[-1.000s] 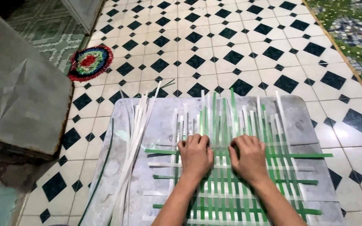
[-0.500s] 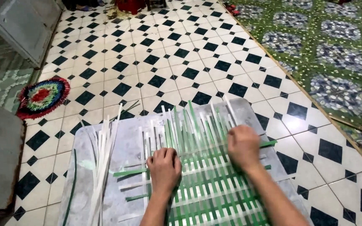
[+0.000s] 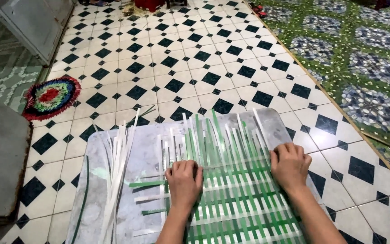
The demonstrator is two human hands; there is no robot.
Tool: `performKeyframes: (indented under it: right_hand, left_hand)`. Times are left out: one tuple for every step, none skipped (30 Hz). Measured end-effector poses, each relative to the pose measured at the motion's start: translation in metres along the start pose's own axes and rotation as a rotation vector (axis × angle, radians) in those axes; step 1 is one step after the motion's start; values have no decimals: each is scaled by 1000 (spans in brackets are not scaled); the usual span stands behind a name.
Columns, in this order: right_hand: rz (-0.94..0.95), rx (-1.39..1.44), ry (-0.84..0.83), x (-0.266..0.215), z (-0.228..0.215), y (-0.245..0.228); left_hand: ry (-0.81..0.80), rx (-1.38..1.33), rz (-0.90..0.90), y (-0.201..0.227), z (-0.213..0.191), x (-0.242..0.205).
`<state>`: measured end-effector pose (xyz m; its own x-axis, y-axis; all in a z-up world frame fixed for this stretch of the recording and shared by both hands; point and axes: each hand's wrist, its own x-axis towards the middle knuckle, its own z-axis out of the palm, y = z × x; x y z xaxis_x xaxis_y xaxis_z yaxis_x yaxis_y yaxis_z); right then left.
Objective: Manually weaving green and white plastic strips together on a flat board to create a woven mat.
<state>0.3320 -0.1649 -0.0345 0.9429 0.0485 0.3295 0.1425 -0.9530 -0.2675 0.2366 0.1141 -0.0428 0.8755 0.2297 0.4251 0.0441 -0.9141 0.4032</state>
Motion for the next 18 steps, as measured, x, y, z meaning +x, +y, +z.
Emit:
performKeyframes:
  right_hand:
    - [-33,-55,64,-2,0,-4]
    - [-34,-50,61,-6,2,-12]
    - [-119,26,14,-9,4,-19]
    - [-202,99,-29,-13,5,-25]
    - [-202,101,-29,-16,10,-30]
    - [-226,135,-65,-17,15,-33]
    - [-250,169,-101,-18,19,-37]
    - [-256,173,-102,-18,21,-37]
    - [-262,163,-37,-17,24,-38]
    - [-264,157,25,-18,27,-39]
    - [-266,164,22,-16,31,-43]
    - [-262,131,-4,-13,35,-44]
    - [-258,99,-30,-10,38,-46]
    - [-260,101,-24,-5,37,-51]
    - [-264,98,-41,-1,35,-57]
    - [-270,97,-65,-1,35,-63]
    - [-274,102,-67,0,39,-66]
    - [-296,92,-29,1,42,-69]
  left_hand:
    - [7,-7,17,-1,0,-1]
    - [6,-2,15,-2,0,-2]
    - [17,-7,19,-2,0,-2]
    - [28,-15,25,-1,0,-3]
    - [28,-13,25,-2,0,-4]
    - [19,-4,22,-2,0,-3]
    - [10,5,19,-1,0,-2]
    - [14,10,14,-1,0,-2]
    - [23,6,17,-1,0,-1]
    - [28,5,22,-2,-1,0]
    - [28,12,19,-7,-3,2]
    - [53,18,28,-10,-4,7]
    - [78,24,38,-13,-4,12]
    - [84,26,40,-16,-3,17]
    - [72,27,41,-20,-2,22]
    - [55,31,37,-24,-1,23]
    - [56,36,33,-24,-2,27]
    - [45,23,44,-23,-3,31]
